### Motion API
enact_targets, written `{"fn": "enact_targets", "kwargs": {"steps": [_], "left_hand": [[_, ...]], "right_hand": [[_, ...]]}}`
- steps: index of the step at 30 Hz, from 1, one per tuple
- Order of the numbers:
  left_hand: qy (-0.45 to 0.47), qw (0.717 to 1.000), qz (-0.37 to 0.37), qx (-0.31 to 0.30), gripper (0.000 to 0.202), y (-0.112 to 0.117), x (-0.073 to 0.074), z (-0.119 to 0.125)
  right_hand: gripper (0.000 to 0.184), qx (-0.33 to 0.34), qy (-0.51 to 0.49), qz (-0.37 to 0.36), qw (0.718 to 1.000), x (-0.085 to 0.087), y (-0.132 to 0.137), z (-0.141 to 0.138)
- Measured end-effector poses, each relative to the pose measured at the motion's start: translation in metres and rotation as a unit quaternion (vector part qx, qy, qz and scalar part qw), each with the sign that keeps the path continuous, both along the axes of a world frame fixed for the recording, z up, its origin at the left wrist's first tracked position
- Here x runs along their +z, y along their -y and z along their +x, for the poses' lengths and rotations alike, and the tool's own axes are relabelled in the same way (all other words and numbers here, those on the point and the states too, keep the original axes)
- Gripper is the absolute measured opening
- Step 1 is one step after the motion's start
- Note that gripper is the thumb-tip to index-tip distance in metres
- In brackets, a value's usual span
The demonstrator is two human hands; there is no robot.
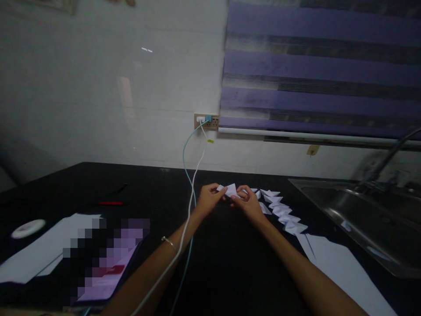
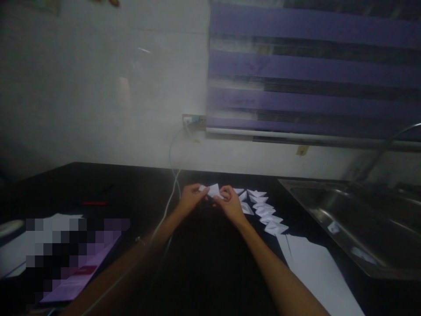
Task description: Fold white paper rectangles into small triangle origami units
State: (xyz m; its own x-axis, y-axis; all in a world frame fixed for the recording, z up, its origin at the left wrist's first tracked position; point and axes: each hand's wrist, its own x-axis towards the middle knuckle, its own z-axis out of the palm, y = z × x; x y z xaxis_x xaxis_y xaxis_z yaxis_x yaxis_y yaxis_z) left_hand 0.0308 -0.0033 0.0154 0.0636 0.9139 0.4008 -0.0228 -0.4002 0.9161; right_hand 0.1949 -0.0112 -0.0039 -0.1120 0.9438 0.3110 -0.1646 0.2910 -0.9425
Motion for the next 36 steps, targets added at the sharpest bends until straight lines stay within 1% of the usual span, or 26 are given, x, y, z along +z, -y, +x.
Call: {"fn": "enact_targets", "kwargs": {"steps": [3,11,15,18,20,24,27,29,36], "left_hand": [[-0.005,1.0,0.005,0.007,0.028,0.0,0.0,0.001],[-0.026,0.999,0.021,0.022,0.031,-0.001,-0.001,0.002],[-0.028,0.999,0.023,0.023,0.033,-0.002,-0.004,0.002],[-0.024,0.999,0.023,0.015,0.034,-0.001,-0.003,0.001],[-0.029,0.999,0.02,-0.007,0.034,0.001,-0.002,0.001],[-0.084,0.995,0.036,-0.05,0.035,0.002,-0.003,-0.002],[-0.135,0.988,0.053,-0.052,0.039,0.002,-0.007,-0.004],[-0.154,0.985,0.051,-0.051,0.043,0.001,-0.009,-0.004],[-0.177,0.983,0.02,-0.04,0.051,-0.001,-0.011,-0.002]], "right_hand": [[0.044,0.008,-0.011,-0.004,1.0,0.001,0.001,-0.002],[0.047,0.022,-0.015,-0.006,1.0,0.001,0.0,-0.002],[0.053,0.032,-0.036,-0.012,0.999,-0.002,0.001,-0.005],[0.056,0.039,-0.052,-0.026,0.998,-0.004,0.0,-0.007],[0.056,0.036,-0.063,-0.036,0.997,-0.004,-0.001,-0.008],[0.053,0.024,-0.067,-0.05,0.996,-0.005,0.0,-0.006],[0.048,0.03,-0.072,-0.051,0.996,-0.006,0.001,-0.005],[0.046,0.038,-0.074,-0.053,0.995,-0.006,0.001,-0.005],[0.049,0.039,-0.075,-0.062,0.994,-0.004,0.004,-0.006]]}}
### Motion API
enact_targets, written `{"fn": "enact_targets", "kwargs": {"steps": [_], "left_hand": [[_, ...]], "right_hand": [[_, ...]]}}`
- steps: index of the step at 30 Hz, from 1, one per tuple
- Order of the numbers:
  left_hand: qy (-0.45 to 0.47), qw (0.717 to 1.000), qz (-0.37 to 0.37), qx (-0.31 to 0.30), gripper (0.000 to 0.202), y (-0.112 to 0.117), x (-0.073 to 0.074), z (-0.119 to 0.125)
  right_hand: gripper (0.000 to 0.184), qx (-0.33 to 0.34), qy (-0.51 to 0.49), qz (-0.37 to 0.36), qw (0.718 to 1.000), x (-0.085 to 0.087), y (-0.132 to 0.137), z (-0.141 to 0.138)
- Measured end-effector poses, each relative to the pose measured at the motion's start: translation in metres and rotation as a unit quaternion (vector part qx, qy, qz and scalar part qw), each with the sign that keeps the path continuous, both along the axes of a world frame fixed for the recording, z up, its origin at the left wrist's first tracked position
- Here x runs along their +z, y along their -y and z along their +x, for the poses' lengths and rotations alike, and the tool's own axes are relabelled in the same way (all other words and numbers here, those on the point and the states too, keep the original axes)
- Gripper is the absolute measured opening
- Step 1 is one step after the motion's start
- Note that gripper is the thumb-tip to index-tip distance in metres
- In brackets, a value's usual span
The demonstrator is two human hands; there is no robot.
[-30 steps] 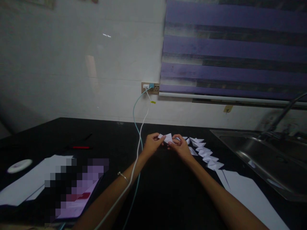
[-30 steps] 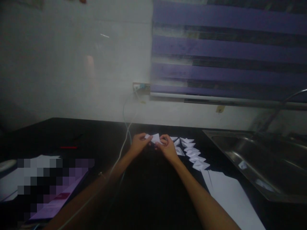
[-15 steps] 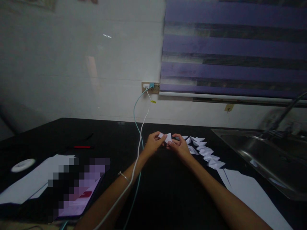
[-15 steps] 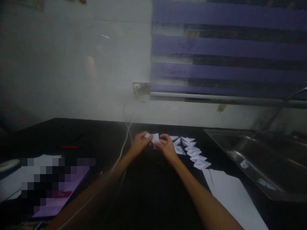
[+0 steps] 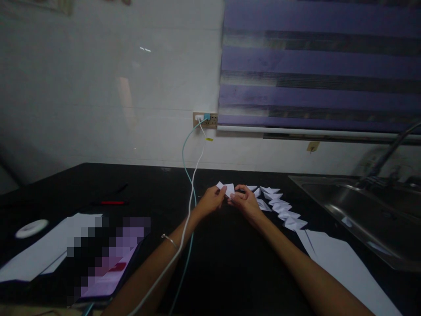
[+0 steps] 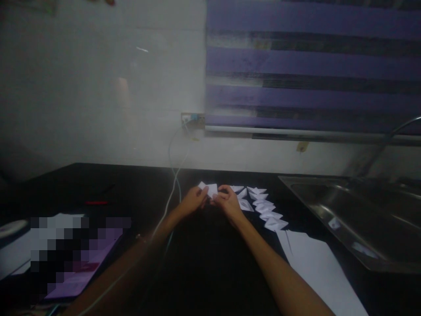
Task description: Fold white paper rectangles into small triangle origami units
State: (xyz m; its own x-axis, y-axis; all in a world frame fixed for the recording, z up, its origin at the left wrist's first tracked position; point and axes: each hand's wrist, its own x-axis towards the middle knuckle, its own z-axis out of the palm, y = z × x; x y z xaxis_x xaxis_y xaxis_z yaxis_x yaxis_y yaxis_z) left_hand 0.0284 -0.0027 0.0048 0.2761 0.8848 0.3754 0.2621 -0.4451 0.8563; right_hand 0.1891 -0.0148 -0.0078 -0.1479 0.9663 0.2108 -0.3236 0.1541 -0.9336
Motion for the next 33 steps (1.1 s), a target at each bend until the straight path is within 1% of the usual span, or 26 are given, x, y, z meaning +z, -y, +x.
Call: {"fn": "enact_targets", "kwargs": {"steps": [4,9,13,17,20,22,24,27,33], "left_hand": [[0.001,1.0,-0.021,-0.007,0.054,0.0,0.001,-0.001],[0.002,1.0,-0.014,-0.006,0.054,-0.002,-0.002,-0.002],[0.011,1.0,-0.022,-0.012,0.053,-0.003,-0.004,-0.001],[0.031,0.999,-0.029,-0.02,0.051,-0.005,-0.008,-0.001],[0.039,0.999,-0.024,-0.02,0.051,-0.007,-0.01,-0.001],[0.04,0.999,-0.023,-0.029,0.051,-0.007,-0.01,-0.001],[0.039,0.998,-0.025,-0.047,0.052,-0.005,-0.009,0.0],[0.032,0.997,-0.028,-0.069,0.053,-0.001,-0.005,0.0],[0.006,0.996,-0.036,-0.083,0.058,0.004,0.001,-0.001]], "right_hand": [[0.051,0.005,0.001,-0.005,1.0,0.001,0.002,-0.001],[0.054,0.012,0.001,-0.004,1.0,-0.001,0.003,-0.003],[0.054,0.021,0.015,0.004,1.0,-0.003,0.002,-0.003],[0.05,0.062,0.046,0.024,0.997,-0.003,0.003,-0.004],[0.038,0.081,0.071,0.035,0.994,-0.002,0.005,-0.005],[0.03,0.074,0.083,0.039,0.993,-0.001,0.006,-0.007],[0.027,0.053,0.096,0.049,0.993,-0.001,0.007,-0.008],[0.028,0.02,0.117,0.069,0.99,0.0,0.008,-0.01],[0.031,0.007,0.154,0.081,0.985,-0.003,0.008,-0.008]]}}
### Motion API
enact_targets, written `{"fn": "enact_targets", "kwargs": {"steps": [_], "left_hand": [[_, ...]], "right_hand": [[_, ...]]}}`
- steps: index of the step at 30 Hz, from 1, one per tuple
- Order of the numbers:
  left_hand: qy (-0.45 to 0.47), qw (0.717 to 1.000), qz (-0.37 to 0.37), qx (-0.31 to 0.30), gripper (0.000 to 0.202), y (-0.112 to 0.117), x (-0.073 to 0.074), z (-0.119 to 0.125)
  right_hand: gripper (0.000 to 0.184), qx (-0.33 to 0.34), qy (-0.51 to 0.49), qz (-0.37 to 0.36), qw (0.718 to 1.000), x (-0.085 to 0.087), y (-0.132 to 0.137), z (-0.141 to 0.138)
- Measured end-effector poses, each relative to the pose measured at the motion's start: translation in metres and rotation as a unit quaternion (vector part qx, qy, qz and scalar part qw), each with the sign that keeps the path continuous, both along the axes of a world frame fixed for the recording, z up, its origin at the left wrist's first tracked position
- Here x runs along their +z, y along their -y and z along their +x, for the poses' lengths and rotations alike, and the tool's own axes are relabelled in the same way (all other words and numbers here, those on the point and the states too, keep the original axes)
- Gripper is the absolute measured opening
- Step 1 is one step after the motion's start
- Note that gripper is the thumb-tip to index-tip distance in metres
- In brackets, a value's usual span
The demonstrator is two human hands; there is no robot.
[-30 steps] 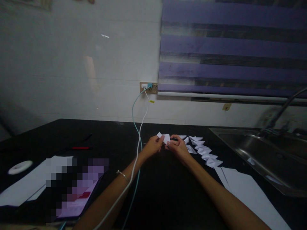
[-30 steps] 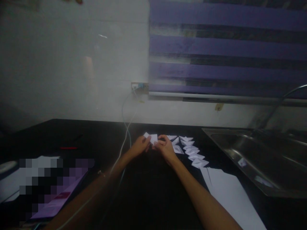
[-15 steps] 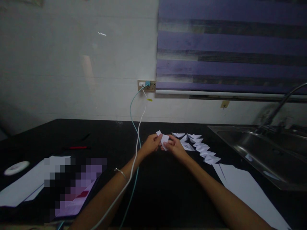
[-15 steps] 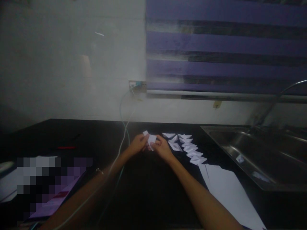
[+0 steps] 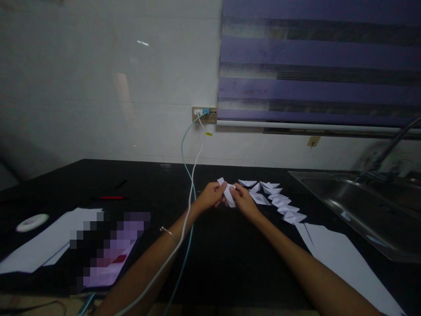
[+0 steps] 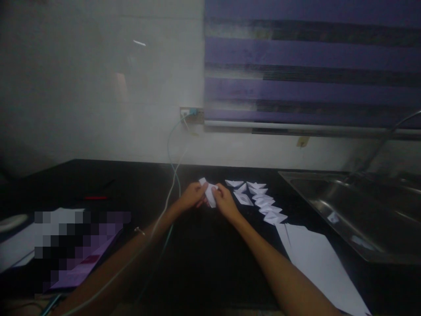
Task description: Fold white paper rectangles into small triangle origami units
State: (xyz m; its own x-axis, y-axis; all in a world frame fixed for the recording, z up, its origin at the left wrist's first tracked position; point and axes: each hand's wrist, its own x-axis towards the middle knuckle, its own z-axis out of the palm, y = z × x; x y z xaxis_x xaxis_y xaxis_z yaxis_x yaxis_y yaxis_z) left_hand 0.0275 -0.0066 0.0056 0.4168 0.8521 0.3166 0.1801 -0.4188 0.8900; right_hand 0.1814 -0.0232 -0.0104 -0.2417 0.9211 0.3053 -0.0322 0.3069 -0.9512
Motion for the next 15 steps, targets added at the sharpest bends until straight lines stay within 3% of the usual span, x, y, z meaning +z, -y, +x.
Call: {"fn": "enact_targets", "kwargs": {"steps": [8,15], "left_hand": [[-0.064,0.998,-0.014,-0.012,0.065,0.0025,0.001,-0.0024],[-0.066,0.998,-0.005,0.0,0.058,0.0019,0.0016,-0.0038]], "right_hand": [[0.031,-0.004,0.049,0.017,0.999,-0.0036,-0.0018,0.0038],[0.031,0.038,0.015,-0.01,0.999,-0.0012,0.0018,0.0]]}}
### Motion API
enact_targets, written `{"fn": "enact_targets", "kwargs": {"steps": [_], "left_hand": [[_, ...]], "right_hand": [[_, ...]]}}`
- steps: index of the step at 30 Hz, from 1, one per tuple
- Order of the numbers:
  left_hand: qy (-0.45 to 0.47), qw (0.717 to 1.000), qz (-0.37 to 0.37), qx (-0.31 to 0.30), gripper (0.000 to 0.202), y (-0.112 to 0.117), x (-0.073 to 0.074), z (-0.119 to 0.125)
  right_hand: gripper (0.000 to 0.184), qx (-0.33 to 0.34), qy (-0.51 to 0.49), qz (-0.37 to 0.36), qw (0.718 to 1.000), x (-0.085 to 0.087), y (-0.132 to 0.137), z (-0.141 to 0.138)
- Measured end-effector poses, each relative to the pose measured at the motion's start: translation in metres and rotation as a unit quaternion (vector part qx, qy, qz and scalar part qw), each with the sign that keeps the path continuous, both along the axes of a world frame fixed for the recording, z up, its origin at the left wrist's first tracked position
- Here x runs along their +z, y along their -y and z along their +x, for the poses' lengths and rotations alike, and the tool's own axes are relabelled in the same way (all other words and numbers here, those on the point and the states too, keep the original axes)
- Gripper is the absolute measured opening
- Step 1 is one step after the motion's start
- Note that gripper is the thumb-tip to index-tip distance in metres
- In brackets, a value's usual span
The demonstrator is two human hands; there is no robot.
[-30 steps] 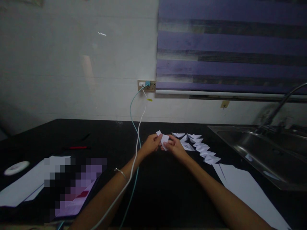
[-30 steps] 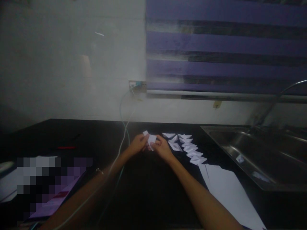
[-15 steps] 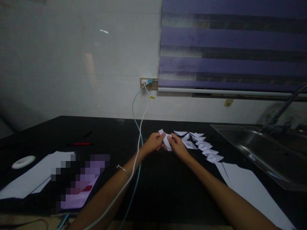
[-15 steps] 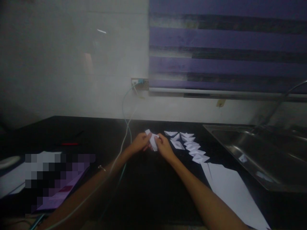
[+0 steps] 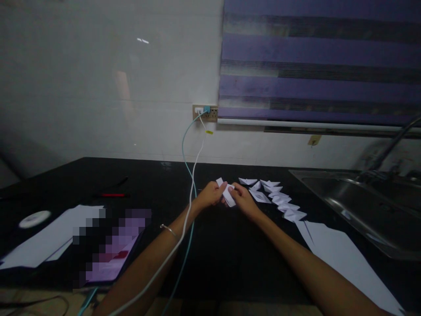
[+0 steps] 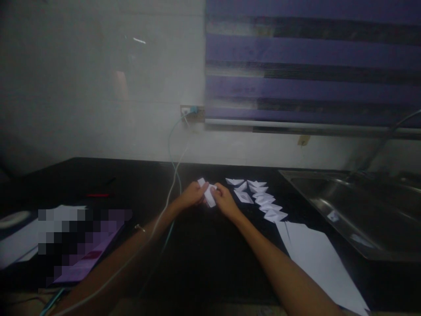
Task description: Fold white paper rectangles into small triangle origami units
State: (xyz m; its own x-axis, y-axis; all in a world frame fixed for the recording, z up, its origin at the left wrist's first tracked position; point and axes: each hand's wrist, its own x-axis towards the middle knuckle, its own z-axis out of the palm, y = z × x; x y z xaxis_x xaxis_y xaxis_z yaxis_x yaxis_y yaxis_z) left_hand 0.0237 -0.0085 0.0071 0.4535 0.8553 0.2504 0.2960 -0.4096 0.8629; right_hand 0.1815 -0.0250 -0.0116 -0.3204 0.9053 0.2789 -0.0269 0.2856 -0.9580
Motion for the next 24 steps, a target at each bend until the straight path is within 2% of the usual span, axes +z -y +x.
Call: {"fn": "enact_targets", "kwargs": {"steps": [7,12,15,19,24], "left_hand": [[-0.003,1.0,0.022,0.001,0.064,-0.005,-0.006,-0.001],[0.044,0.999,-0.029,-0.002,0.067,-0.005,-0.01,-0.001],[0.056,0.997,-0.041,0.016,0.067,-0.007,-0.012,-0.002],[0.058,0.996,0.016,0.061,0.061,-0.011,-0.011,-0.002],[0.07,0.991,0.054,0.097,0.058,-0.014,-0.011,-0.001]], "right_hand": [[0.033,0.034,-0.033,-0.038,0.998,-0.001,0.001,-0.004],[0.037,0.044,-0.04,-0.035,0.998,-0.001,0.0,-0.002],[0.037,0.057,-0.041,-0.027,0.997,-0.001,0.0,0.0],[0.035,0.055,-0.039,-0.035,0.997,0.001,0.002,0.0],[0.042,0.066,-0.042,-0.063,0.995,-0.001,0.0,0.001]]}}
